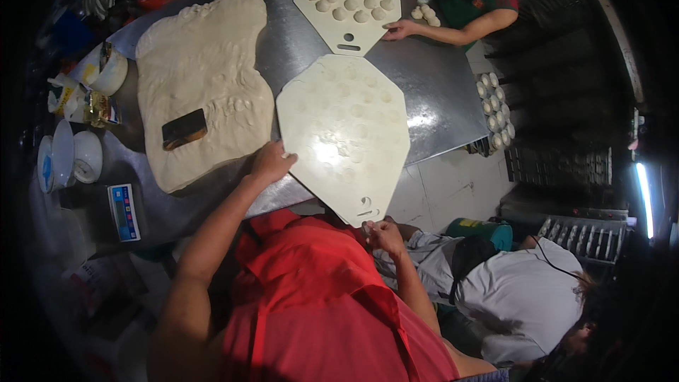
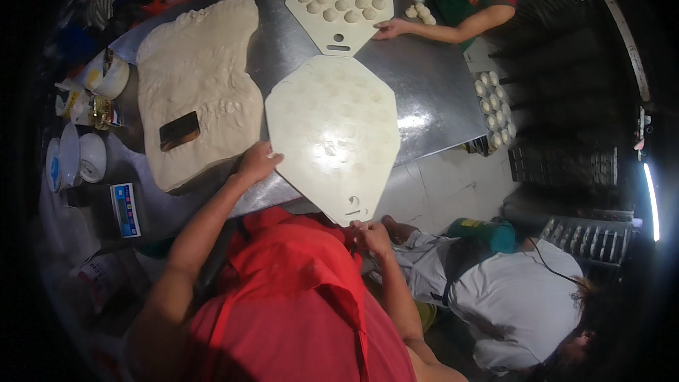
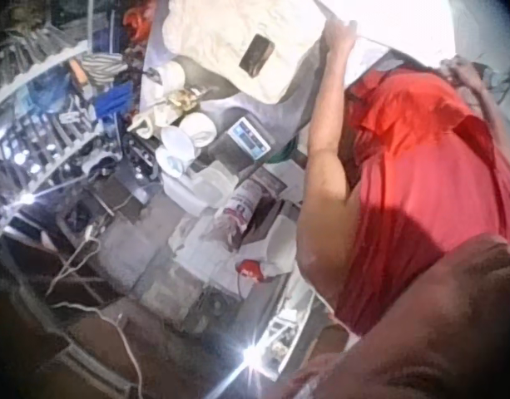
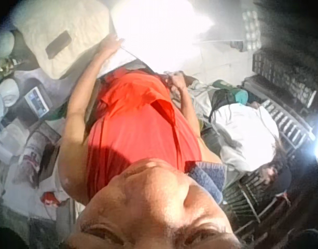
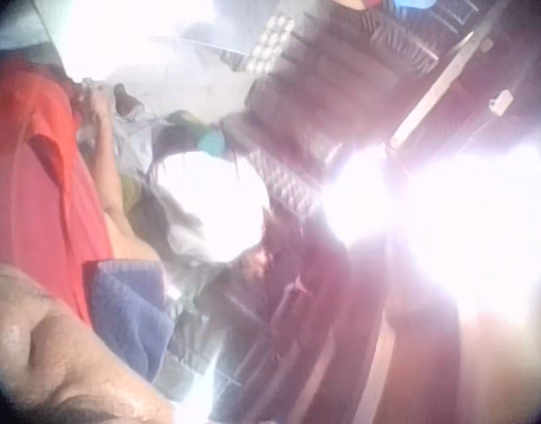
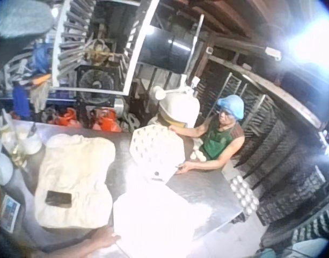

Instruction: The person prepares dough by using a metal scraper to cut portions from a large sheet of dough, then rolls each portion by hand into small balls and places them onto a white shaped tray.

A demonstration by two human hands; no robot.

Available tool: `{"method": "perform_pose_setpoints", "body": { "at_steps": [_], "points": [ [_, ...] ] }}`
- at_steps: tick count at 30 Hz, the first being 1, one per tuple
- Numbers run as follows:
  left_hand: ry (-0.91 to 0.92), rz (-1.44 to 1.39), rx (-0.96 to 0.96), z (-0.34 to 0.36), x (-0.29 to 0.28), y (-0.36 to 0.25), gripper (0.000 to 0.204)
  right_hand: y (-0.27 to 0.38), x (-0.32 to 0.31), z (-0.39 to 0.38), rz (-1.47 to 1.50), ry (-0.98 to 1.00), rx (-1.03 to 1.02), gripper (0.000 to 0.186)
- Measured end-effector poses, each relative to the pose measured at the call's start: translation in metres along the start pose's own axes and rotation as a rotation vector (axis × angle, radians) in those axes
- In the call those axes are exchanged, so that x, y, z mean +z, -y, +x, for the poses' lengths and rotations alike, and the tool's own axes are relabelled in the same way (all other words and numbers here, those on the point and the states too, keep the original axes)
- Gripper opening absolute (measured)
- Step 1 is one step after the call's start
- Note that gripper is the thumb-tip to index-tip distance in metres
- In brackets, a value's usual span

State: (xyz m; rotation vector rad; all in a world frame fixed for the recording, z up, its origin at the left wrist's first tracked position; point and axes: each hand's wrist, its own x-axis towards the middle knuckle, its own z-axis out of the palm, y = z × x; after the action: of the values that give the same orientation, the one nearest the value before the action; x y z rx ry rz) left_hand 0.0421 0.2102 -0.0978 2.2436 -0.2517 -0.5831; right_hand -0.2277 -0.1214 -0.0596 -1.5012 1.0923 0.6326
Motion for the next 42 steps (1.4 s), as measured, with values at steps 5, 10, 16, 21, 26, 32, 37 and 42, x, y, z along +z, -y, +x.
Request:
{"method": "perform_pose_setpoints", "body": {
  "at_steps": [5,10,16,21,26,32,37,42],
  "points": [
    [-0.026,-0.056,-0.077,-0.002,0.000,0.000,0.059,0.039,-0.056,0.039,-0.006,-0.168,-0.384,0.022],
    [-0.068,0.082,-0.116,0.021,0.014,-0.019,0.078,0.114,-0.102,0.142,-0.230,-0.539,-0.833,0.026],
    [-0.116,-0.079,-0.295,0.025,0.014,-0.038,0.076,0.213,-0.056,0.190,-0.458,-0.645,-0.711,0.056],
    [-0.160,-0.214,-0.384,0.049,0.014,-0.067,0.071,0.249,-0.054,0.193,-0.578,-0.700,-0.634,0.073],
    [-0.241,-0.220,-0.328,0.041,0.004,-0.021,0.069,0.269,-0.053,0.177,-0.610,-0.572,-0.845,0.070],
    [-0.097,-0.595,0.017,0.008,-0.045,-0.123,0.085,0.287,0.060,0.076,-0.022,0.424,-0.840,0.035],
    [-0.134,-0.803,0.127,-0.008,-0.074,-0.138,0.072,0.326,0.115,-0.021,-0.189,0.431,-0.978,0.029],
    [0.033,-0.410,0.154,-0.016,-0.088,-0.103,0.031,0.335,0.126,-0.049,0.036,0.515,-0.999,0.028]
  ]
}}
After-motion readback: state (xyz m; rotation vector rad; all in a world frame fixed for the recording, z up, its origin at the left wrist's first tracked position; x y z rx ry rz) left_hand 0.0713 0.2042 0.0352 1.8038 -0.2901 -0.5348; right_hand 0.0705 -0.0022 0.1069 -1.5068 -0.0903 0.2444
